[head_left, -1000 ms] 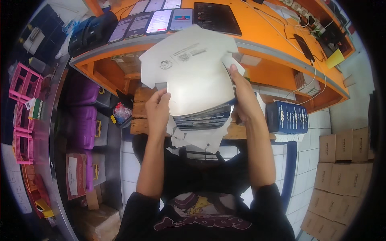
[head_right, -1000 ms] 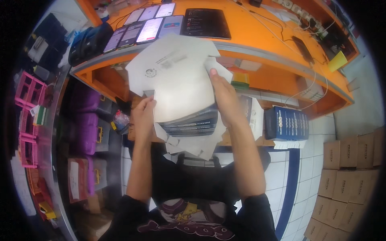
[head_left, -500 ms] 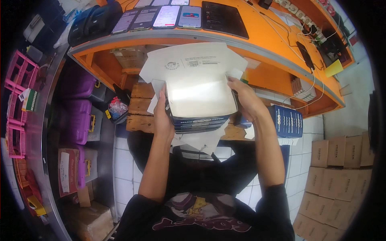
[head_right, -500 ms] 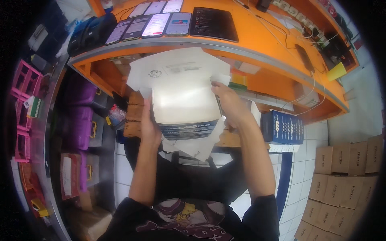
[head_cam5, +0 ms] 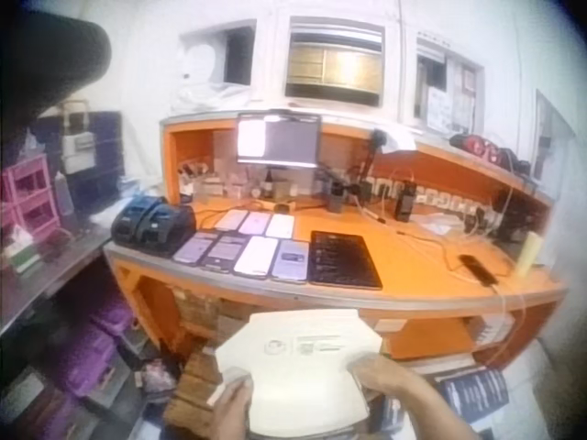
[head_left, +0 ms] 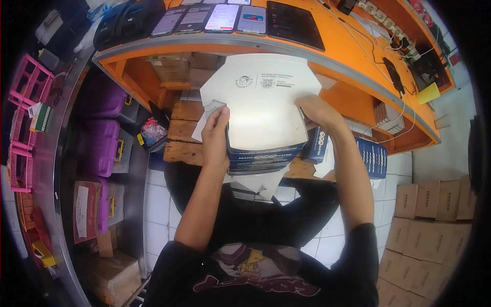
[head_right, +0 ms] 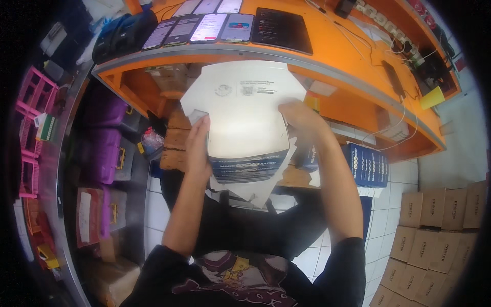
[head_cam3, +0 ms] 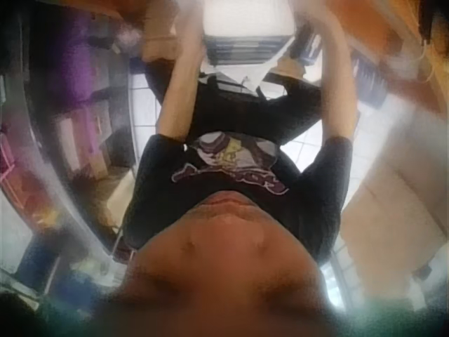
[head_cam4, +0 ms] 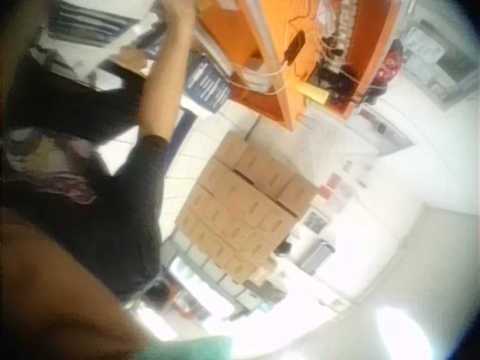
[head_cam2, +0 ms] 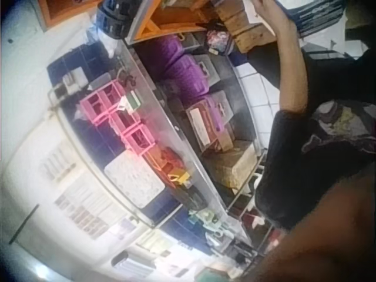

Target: The person assembles cardboard food boxes by hand, folding the pre-cut flaps and securing the side tabs into slots before stacking the finished boxes.

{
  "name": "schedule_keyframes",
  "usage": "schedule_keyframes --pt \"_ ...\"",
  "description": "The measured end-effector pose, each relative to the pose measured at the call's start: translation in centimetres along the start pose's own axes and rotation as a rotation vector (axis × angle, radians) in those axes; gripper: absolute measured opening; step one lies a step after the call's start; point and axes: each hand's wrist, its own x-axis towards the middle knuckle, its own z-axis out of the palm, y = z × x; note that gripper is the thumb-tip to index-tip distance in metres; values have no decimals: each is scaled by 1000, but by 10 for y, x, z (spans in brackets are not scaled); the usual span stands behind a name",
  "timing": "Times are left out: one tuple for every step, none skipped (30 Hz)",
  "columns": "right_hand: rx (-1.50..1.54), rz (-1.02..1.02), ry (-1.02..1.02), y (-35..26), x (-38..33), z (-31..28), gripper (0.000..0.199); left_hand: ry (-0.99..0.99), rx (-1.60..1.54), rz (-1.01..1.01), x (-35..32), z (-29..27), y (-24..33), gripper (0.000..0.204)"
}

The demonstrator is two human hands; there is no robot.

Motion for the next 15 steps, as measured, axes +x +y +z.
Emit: schedule_keyframes --pt "-42 42 11 0 5 -1 46 -2 -8 -1 0 -1 -1 43" --pt "-84 84 21 0 7 -1 46 -5 -16 -3 1 -1 -2 42" --pt "-45 118 35 1 7 0 48 -8 -25 -4 1 -2 -3 41" --pt "-8 147 45 -1 6 3 49 9 -8 -13 5 -7 -6 41" --pt "29 176 54 -2 5 6 51 25 8 -21 12 -11 -8 41" --pt "181 158 67 11 12 11 52 43 24 -29 18 -15 -10 41" --pt "331 152 102 40 21 11 54 37 43 -59 20 -7 -11 42" --pt "486 137 117 48 24 18 56 49 69 -77 20 -3 -4 42" --pt "560 106 106 55 26 21 58 60 96 -95 20 1 2 43" --pt "637 76 95 54 23 30 60 30 89 -96 19 3 6 44" --pt "715 47 85 54 21 35 62 -1 82 -98 18 5 10 45" --pt "708 48 90 58 25 37 64 -32 75 -100 18 7 11 46" --pt "702 46 101 65 30 38 66 -22 72 -87 23 6 8 45" --pt "694 43 111 69 34 38 68 -10 67 -70 28 4 2 45" --pt "675 47 109 74 36 37 70 0 61 -55 33 1 -3 45"
